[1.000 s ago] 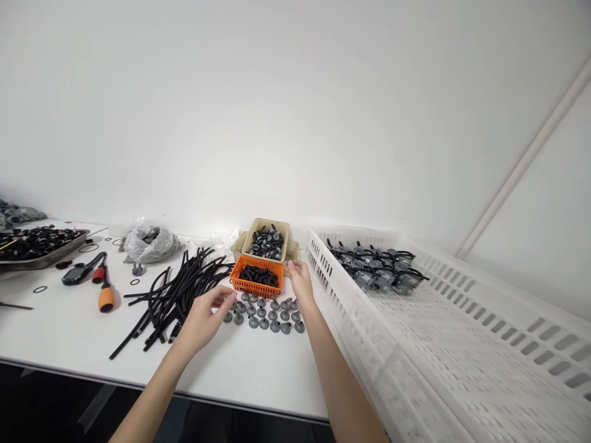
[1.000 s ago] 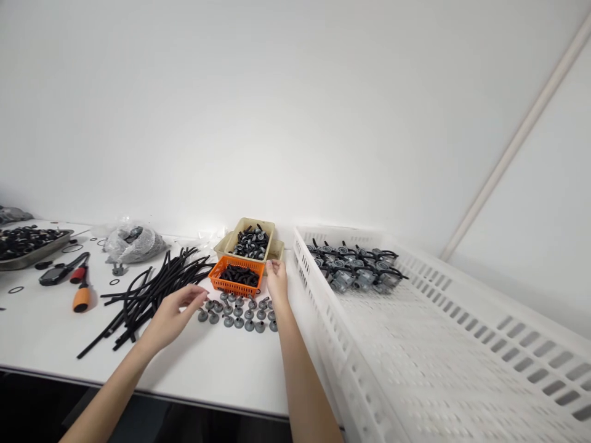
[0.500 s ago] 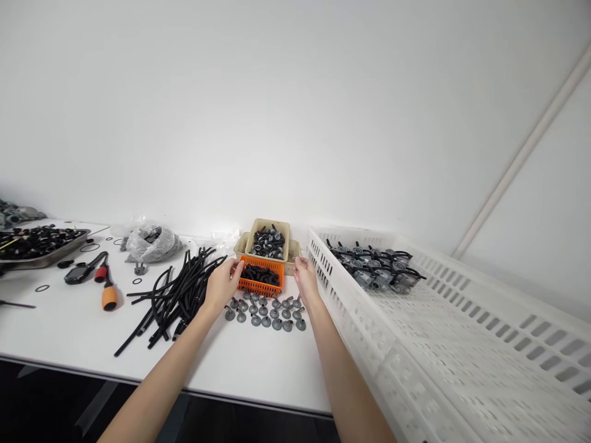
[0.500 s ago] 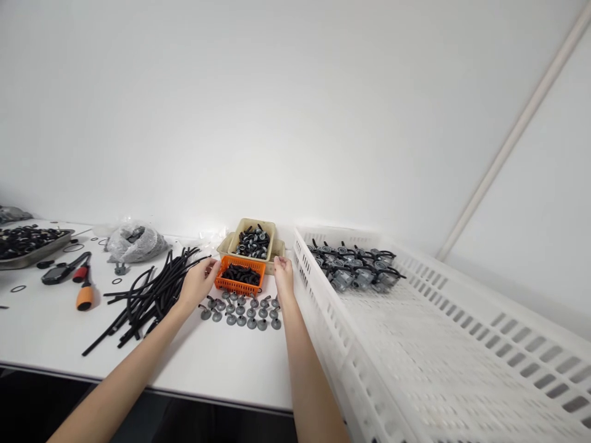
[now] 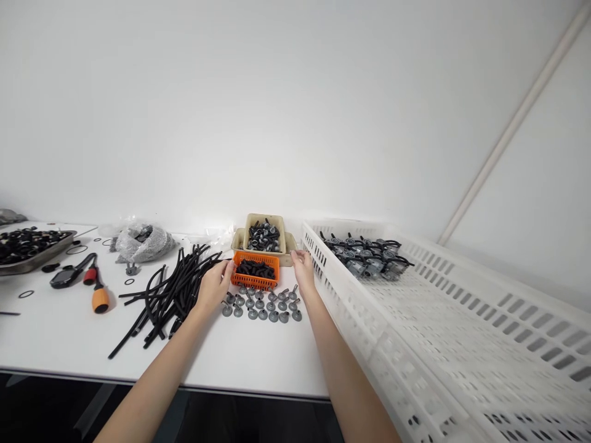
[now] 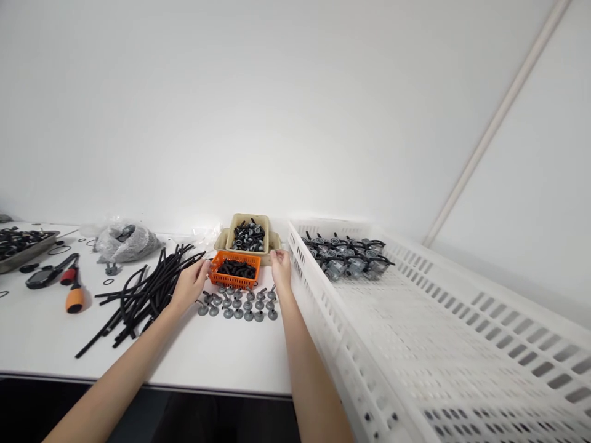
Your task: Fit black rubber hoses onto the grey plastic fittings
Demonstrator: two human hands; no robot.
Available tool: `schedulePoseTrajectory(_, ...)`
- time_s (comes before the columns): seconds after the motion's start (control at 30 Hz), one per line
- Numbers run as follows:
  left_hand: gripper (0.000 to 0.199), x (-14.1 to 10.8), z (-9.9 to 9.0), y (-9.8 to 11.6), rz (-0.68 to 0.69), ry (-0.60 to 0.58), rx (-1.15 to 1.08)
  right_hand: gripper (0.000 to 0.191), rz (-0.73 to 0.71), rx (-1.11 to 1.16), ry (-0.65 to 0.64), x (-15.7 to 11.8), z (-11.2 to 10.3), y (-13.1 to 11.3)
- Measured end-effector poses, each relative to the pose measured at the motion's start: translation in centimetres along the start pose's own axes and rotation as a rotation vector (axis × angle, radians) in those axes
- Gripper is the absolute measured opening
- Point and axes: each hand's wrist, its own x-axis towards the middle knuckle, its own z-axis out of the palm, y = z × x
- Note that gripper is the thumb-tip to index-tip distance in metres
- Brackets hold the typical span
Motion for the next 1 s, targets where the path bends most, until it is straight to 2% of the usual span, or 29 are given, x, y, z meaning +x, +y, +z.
schedulePoseTrajectory(0.13, 0.045, -0.1, 0.1, -0.3, -0.038, -0.018, -0.045, 0.031, 0.043, -0.06, 0.009, -1.5, 0.0, -1.5)
schedulePoseTrajectory(0.27, 0.049, -0.2, 0.2, -0.5, -0.076, -0.045, -0.146, 0.027, -0.055, -0.122, -0.074, -3.4, 0.6, -3.7)
schedulePoseTrajectory(0.43, 0.049, -0.4, 0.3, -0.6, -0.091, -0.034, -0.228, 0.02, -0.232, -0.284, -0.316, -5.5, 1.9, -5.7)
schedulePoseTrajectory(0.63, 0.032, -0.5, 0.4, -0.3, -0.049, -0.089, -0.258, 0.019, -0.342, -0.338, -0.496, -7.0, 2.7, -6.7)
schedulePoseTrajectory(0.8, 0.035, -0.7, 0.5, 0.3, 0.018, -0.236, -0.357, 0.021, -0.404, -0.356, -0.593, -7.8, 3.1, -6.9)
schedulePoseTrajectory(1.0, 0.031, -0.6, 0.5, 0.2, -0.056, -0.22, -0.445, 0.021, -0.433, -0.353, -0.613, -8.3, 3.4, -6.8)
